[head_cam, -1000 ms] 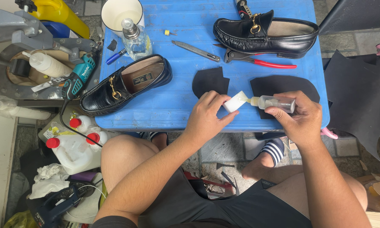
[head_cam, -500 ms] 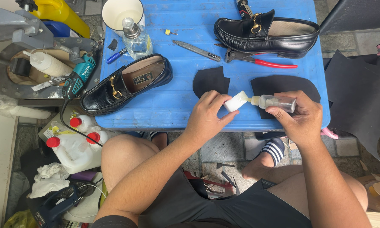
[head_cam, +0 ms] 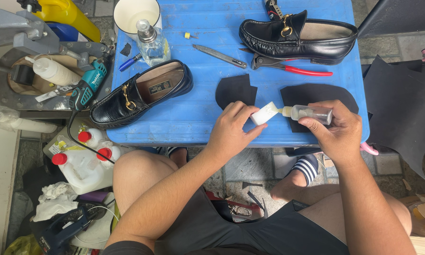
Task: The person prepares black insole pieces by rubbing them with a white block, then applies glue from a squeeze bottle onto the block and spreads it onto the insoles. The person handles the insoles one at a time and repeatedly applies adhesive across their surfaces.
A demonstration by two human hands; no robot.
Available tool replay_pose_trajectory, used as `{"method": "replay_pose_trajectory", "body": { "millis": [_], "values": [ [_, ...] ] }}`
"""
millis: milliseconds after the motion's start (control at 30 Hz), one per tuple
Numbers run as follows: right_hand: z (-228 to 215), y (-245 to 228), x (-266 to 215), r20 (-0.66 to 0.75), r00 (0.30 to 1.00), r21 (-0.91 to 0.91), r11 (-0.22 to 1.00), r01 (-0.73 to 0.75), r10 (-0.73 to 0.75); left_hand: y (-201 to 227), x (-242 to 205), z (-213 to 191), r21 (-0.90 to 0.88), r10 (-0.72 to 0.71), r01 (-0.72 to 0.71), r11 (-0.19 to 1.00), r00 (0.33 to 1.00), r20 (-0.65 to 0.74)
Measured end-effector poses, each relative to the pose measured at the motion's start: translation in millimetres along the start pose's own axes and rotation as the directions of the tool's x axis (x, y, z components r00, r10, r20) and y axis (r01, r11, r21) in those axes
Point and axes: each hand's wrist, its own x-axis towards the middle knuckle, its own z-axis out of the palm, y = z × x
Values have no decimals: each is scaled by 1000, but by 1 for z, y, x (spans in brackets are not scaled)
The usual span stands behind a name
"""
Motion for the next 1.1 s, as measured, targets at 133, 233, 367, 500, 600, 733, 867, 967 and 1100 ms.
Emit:
{"method": "replay_pose_trajectory", "body": {
  "millis": [133,233,367,500,600,733,867,967,1100],
  "values": [
    [0,-1,2,37,997,84,994,-65,62,0,0,0,5,-11,11,1000,1000,-2],
    [-1,-1,3,88,989,116,985,-125,115,1,0,-1,7,-20,20,1000,1000,2],
    [-9,0,5,125,987,13,994,-104,102,1,1,-2,8,-17,17,1000,1000,-1],
    [-11,3,4,157,985,23,997,-80,75,1,0,-2,16,-8,8,1000,1000,-14],
    [-9,7,3,136,986,113,988,-107,91,0,-1,-3,11,-17,17,1000,1000,9],
    [-8,18,7,63,998,241,970,-42,28,0,-2,-6,15,-20,19,1000,1000,9],
    [-6,33,20,21,997,174,982,-76,73,-2,-4,-7,11,-35,35,999,999,20],
    [1,38,40,-40,996,159,984,85,-79,-3,-3,-9,-3,-36,36,999,999,0],
    [20,34,71,-42,995,54,994,96,-93,-2,-5,-11,-23,-51,51,998,999,6]
  ]
}}
